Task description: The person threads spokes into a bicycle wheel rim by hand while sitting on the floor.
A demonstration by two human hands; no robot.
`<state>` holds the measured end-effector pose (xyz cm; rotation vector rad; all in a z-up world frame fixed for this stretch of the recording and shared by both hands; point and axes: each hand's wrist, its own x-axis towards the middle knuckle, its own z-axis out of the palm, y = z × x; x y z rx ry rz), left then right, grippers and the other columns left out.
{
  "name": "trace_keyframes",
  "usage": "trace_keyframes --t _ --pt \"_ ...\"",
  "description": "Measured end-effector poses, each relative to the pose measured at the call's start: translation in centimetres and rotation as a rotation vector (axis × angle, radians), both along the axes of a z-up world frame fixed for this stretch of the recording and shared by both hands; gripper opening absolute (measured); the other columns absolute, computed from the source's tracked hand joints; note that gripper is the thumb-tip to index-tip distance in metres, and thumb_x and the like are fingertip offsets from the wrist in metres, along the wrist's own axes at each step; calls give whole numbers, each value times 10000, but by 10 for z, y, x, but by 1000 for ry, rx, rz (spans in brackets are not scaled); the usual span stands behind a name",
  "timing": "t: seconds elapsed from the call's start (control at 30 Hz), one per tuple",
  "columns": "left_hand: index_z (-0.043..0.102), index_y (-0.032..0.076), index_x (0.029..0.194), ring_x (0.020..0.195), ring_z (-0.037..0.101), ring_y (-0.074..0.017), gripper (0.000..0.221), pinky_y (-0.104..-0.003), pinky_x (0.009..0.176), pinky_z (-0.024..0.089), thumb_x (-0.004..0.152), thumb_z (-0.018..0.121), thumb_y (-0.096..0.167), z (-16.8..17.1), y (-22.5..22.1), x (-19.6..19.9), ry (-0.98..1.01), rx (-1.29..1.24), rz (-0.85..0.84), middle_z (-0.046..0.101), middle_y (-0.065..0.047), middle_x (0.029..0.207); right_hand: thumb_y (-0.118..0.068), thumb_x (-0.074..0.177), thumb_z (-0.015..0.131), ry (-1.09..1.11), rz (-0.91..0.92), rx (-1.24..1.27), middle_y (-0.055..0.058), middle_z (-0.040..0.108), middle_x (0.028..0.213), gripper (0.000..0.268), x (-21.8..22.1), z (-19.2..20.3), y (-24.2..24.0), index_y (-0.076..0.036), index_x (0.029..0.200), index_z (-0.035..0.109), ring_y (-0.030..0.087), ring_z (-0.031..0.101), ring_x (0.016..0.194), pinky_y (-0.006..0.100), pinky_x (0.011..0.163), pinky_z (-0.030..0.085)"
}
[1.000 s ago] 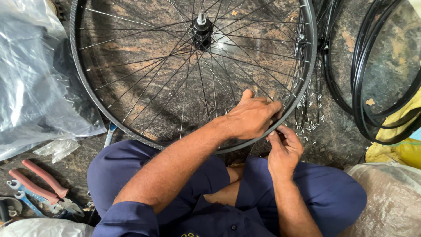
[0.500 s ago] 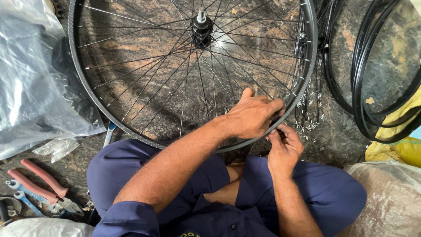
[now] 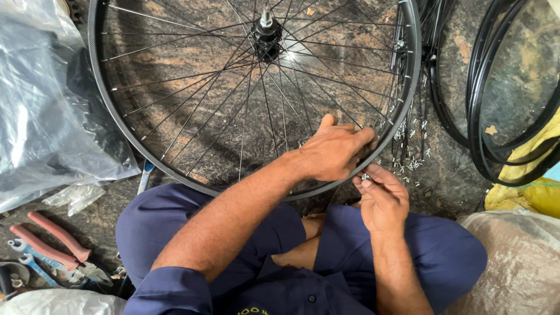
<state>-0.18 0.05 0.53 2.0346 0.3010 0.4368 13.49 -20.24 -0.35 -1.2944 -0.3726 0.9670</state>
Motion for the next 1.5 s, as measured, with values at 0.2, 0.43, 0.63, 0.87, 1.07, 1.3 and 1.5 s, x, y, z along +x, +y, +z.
trace_keyframes --t 0.2,0.43,0.63,0.87,1.07,1.3,1.5 --pt "588 96 1090 938 639 -299 306 -486 803 327 797 663 149 1 2 -2 -14 -9 -3 718 -73 797 146 926 630 10 -44 -46 195 736 1110 265 3 -8 -3 74 1170 706 285 732 992 405 907 610" --pt "598 118 1066 934 645 -298 252 -483 784 319 826 672 133 0 1 -3 -109 -35 20 704 -73 840 92 945 670 -40 -101 -68 186 753 1126 186 1 -16 1 31 1113 719 245 738 949 358 830 627" --pt "596 128 1087 922 649 -267 213 -472 831 313 878 634 148 0 3 0 -25 -52 -48 699 -50 773 71 975 665 77 -78 -14 173 750 1140 159 2 -10 6 -6 1099 727 230 737 983 329 814 617" --pt "591 94 1092 944 631 -285 315 -464 786 313 786 659 127 -5 3 3 -200 -79 -32 686 -77 839 64 989 664 19 -97 -15 161 743 1134 169 -1 -7 7 -2 1129 731 223 732 1000 329 833 614" --pt "616 113 1056 917 632 -282 205 -485 811 309 859 651 158 -1 0 1 -12 -16 -16 693 -64 750 61 990 676 4 -96 -1 161 745 1143 165 -1 -10 7 -4 1133 727 211 730 974 329 816 618" --pt "615 102 1046 906 644 -286 201 -485 799 317 856 649 159 0 -1 -1 -49 -7 8 696 -75 762 42 977 685 -57 -91 -39 146 752 1119 159 -3 -10 10 9 1128 724 194 729 923 321 794 619" --pt "622 111 1088 910 631 -290 235 -488 815 327 858 647 157 9 1 -3 63 4 -38 691 -87 772 42 988 693 -80 -103 -54 133 743 1082 155 -5 -10 10 23 1138 727 189 725 903 318 795 623"
